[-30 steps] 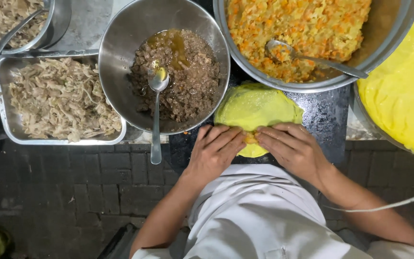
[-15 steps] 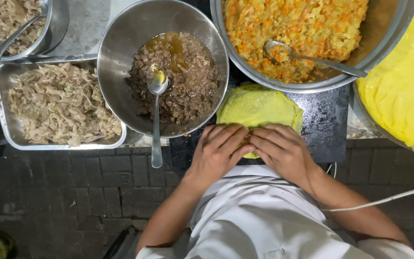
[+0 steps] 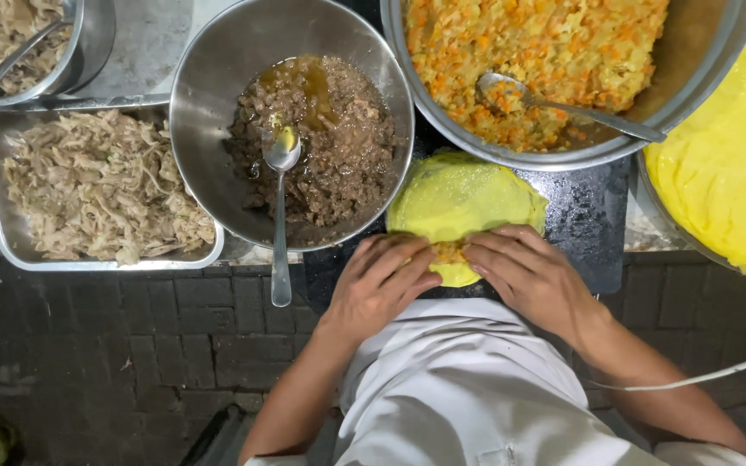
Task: The person assembles spring rolls by placing a yellow wrapper on a work surface, adding a vegetable mixture and a meat mixture, then rolling the wrapper into a cylinder. The finished rolls are placed into a clear plastic container. The process is repeated multiple times.
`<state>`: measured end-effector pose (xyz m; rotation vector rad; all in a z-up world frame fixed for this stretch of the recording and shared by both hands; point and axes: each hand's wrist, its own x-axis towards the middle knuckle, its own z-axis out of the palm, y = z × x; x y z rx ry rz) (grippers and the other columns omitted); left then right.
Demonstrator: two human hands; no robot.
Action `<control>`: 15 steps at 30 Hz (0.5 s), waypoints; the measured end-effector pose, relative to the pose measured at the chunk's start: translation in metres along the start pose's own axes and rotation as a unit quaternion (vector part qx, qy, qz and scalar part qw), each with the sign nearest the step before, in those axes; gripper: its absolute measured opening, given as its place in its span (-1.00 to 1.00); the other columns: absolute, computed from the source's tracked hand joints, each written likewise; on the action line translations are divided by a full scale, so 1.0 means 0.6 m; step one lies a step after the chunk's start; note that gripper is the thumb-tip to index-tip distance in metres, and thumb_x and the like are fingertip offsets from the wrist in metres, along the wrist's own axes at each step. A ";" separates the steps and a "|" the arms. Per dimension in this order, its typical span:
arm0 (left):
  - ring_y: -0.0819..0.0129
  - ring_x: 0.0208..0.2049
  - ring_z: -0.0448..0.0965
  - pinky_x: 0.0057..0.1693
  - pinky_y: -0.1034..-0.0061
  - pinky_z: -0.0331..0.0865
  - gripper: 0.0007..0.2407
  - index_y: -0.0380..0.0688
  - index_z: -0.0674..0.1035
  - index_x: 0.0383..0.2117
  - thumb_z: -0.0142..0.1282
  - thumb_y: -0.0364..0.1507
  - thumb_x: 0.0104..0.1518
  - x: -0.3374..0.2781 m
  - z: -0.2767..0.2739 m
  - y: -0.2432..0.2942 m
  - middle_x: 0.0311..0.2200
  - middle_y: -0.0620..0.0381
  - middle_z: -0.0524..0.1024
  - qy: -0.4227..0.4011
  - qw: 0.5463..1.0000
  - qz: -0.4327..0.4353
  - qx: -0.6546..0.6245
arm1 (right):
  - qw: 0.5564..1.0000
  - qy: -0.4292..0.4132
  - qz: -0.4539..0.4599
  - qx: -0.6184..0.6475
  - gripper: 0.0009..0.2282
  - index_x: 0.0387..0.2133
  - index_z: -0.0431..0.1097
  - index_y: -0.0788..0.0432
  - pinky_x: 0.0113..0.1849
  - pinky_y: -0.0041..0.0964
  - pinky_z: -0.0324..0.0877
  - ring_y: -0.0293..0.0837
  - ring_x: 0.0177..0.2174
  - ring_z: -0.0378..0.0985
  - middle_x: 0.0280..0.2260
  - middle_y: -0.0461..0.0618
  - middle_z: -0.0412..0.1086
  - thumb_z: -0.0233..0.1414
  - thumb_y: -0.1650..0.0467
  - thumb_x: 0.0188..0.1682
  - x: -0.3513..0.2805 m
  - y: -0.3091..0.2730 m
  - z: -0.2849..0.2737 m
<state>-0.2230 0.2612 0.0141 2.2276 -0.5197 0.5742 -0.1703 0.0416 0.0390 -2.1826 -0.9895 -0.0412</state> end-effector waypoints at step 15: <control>0.25 -0.11 0.45 -0.03 0.38 0.28 -0.74 -0.14 0.55 -0.04 0.12 -0.32 0.21 -0.013 -0.036 -0.014 -0.13 0.15 0.52 -0.078 0.994 0.040 0.058 | 0.977 -0.127 -0.167 0.030 -0.77 -0.16 0.42 0.32 -0.06 -0.23 0.47 -0.05 -0.19 0.58 -0.17 0.09 0.49 0.12 0.50 -0.09 0.197 -0.098 -0.108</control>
